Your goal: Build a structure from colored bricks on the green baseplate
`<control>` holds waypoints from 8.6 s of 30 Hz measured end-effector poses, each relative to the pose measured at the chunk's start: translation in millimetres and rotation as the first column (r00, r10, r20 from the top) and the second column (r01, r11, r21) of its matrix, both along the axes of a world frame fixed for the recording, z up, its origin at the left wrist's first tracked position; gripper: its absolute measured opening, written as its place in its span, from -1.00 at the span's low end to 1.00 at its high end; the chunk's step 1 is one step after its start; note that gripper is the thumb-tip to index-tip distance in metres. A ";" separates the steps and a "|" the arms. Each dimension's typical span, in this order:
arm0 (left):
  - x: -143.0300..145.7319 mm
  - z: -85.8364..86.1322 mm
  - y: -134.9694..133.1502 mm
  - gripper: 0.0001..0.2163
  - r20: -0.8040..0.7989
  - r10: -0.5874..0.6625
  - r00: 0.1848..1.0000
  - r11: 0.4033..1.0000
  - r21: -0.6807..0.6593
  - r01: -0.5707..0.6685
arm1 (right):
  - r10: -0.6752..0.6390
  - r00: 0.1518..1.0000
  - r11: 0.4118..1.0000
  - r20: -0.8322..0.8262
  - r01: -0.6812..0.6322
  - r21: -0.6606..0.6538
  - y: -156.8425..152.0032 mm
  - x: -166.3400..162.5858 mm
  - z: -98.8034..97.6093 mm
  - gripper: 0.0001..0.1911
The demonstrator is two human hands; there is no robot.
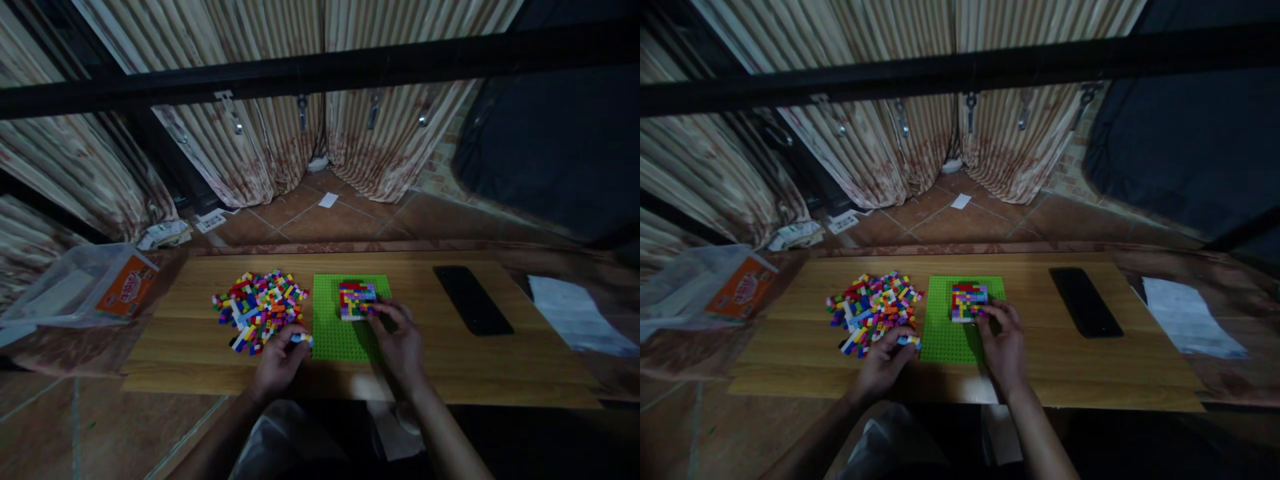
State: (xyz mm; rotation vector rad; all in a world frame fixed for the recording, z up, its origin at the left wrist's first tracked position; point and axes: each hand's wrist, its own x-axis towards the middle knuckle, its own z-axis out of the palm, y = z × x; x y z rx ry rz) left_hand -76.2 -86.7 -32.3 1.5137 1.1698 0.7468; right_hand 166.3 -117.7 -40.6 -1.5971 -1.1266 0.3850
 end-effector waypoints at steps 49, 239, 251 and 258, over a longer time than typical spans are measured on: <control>-2.0 -13.4 1.4 -0.83 -0.108 -0.048 0.993 0.994 0.097 0.059 | 0.062 0.965 0.998 0.254 -0.052 -0.044 -15.9 -40.2 1.6 -0.80; 0.6 1.8 -5.0 -0.82 -0.047 -0.105 0.993 0.987 0.114 0.110 | -0.140 0.937 0.990 0.319 0.133 0.043 17.6 -23.8 -3.3 -0.65; -2.6 -7.8 -7.0 -0.69 -0.093 -0.075 0.993 0.967 0.238 0.095 | 0.371 0.883 0.928 0.288 -0.360 -0.092 -11.8 -95.1 12.2 -0.71; -4.6 -8.3 -6.9 -0.67 -0.119 -0.096 0.988 0.955 0.269 0.125 | 0.362 0.906 0.932 0.217 -0.345 -0.113 -12.3 -98.9 3.1 -0.72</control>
